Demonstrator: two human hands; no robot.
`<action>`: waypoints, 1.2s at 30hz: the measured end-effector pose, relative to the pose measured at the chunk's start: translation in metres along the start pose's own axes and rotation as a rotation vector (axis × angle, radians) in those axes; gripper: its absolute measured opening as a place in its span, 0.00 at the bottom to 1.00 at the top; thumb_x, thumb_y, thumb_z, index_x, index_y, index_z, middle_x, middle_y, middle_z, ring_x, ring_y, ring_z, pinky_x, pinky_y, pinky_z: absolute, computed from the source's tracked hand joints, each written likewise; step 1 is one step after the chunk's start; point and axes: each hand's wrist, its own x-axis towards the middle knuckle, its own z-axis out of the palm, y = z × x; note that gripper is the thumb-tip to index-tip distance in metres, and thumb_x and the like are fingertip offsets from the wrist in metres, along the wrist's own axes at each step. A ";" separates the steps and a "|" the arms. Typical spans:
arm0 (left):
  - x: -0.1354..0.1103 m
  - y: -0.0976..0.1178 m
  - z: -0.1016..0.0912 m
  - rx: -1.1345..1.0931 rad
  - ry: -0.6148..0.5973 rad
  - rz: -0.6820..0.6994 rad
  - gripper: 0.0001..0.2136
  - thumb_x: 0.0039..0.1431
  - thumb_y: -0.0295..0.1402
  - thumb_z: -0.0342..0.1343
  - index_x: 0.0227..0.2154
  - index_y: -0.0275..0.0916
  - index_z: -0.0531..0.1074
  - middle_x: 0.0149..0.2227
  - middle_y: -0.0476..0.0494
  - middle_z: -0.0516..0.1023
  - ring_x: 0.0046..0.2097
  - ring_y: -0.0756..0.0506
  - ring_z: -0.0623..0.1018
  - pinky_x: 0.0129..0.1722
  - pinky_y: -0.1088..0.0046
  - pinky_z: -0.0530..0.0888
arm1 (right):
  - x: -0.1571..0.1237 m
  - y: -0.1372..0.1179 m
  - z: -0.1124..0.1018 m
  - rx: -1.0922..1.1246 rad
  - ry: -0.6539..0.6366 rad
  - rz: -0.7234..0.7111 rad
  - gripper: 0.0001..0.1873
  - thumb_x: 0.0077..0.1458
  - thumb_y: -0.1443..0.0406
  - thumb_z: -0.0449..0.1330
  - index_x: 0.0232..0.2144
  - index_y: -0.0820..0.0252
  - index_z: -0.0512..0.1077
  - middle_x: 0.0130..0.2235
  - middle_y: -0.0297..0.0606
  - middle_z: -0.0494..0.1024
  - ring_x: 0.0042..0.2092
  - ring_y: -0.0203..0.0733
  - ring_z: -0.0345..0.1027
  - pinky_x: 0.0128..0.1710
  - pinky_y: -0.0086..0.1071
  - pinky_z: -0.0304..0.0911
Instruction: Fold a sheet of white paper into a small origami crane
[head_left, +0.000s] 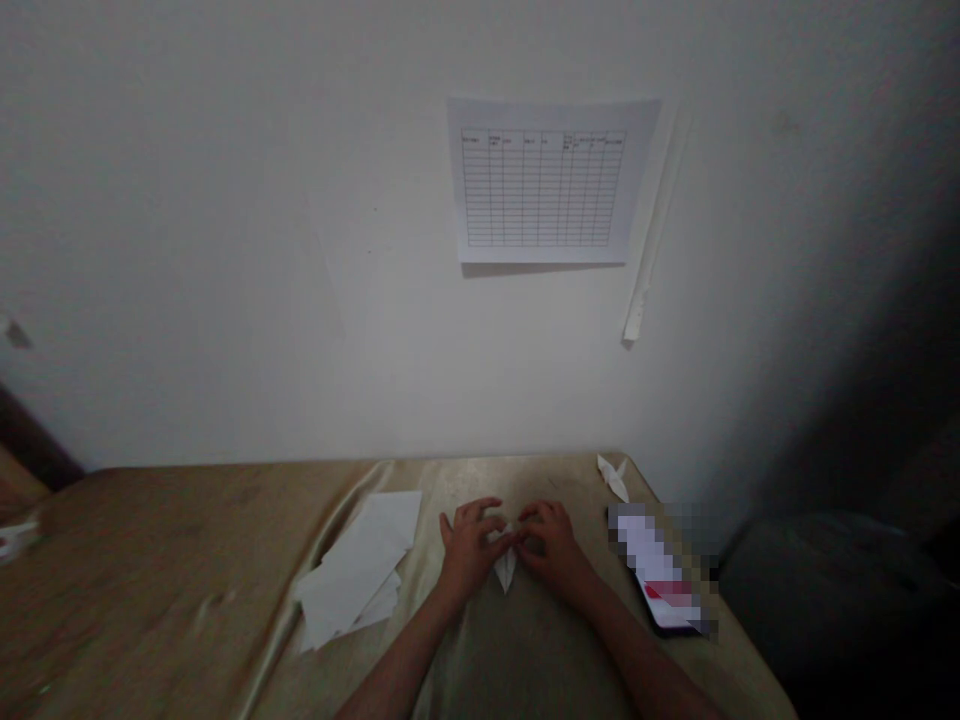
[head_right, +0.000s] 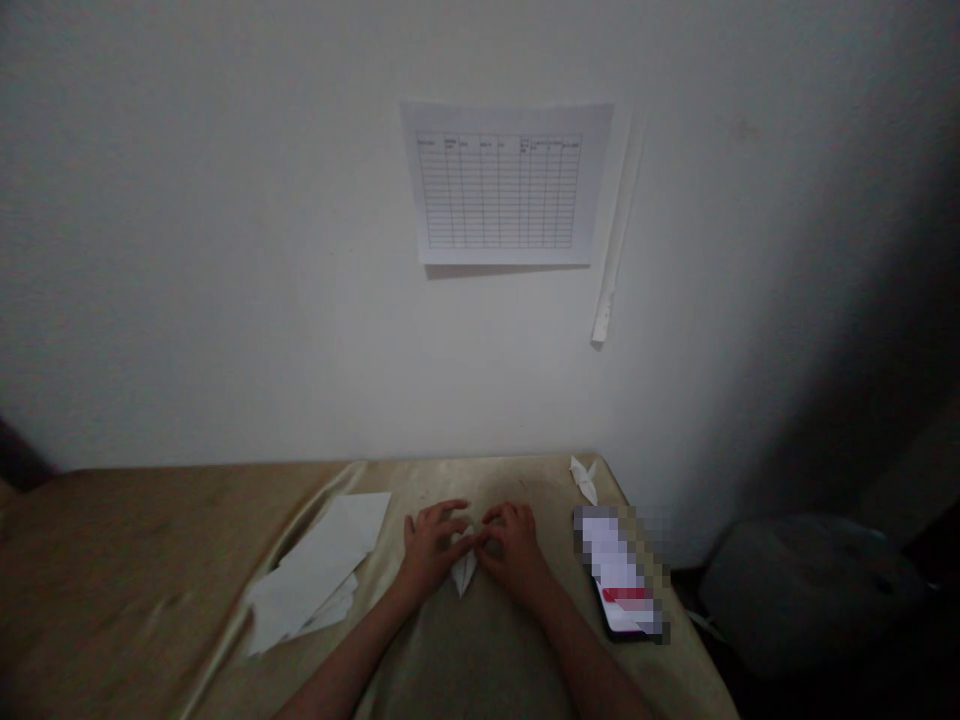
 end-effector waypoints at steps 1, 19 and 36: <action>0.000 0.000 0.000 -0.003 0.007 0.000 0.02 0.56 0.39 0.64 0.31 0.52 0.80 0.58 0.51 0.75 0.61 0.36 0.68 0.63 0.31 0.44 | 0.000 -0.001 0.000 0.000 -0.004 -0.002 0.04 0.54 0.66 0.65 0.34 0.51 0.78 0.48 0.37 0.74 0.54 0.46 0.61 0.59 0.43 0.53; 0.001 0.003 -0.004 -0.078 0.096 -0.022 0.02 0.55 0.36 0.64 0.30 0.53 0.82 0.56 0.51 0.76 0.59 0.36 0.70 0.64 0.35 0.49 | -0.001 -0.005 -0.004 -0.002 -0.021 -0.007 0.06 0.52 0.69 0.64 0.33 0.53 0.77 0.48 0.36 0.75 0.53 0.46 0.62 0.58 0.43 0.54; 0.004 -0.010 -0.019 0.018 0.008 0.010 0.07 0.59 0.38 0.61 0.37 0.59 0.81 0.57 0.52 0.76 0.61 0.38 0.68 0.64 0.39 0.52 | -0.002 0.007 -0.003 -0.046 0.004 0.051 0.07 0.58 0.71 0.58 0.35 0.54 0.74 0.48 0.39 0.75 0.53 0.48 0.62 0.57 0.44 0.56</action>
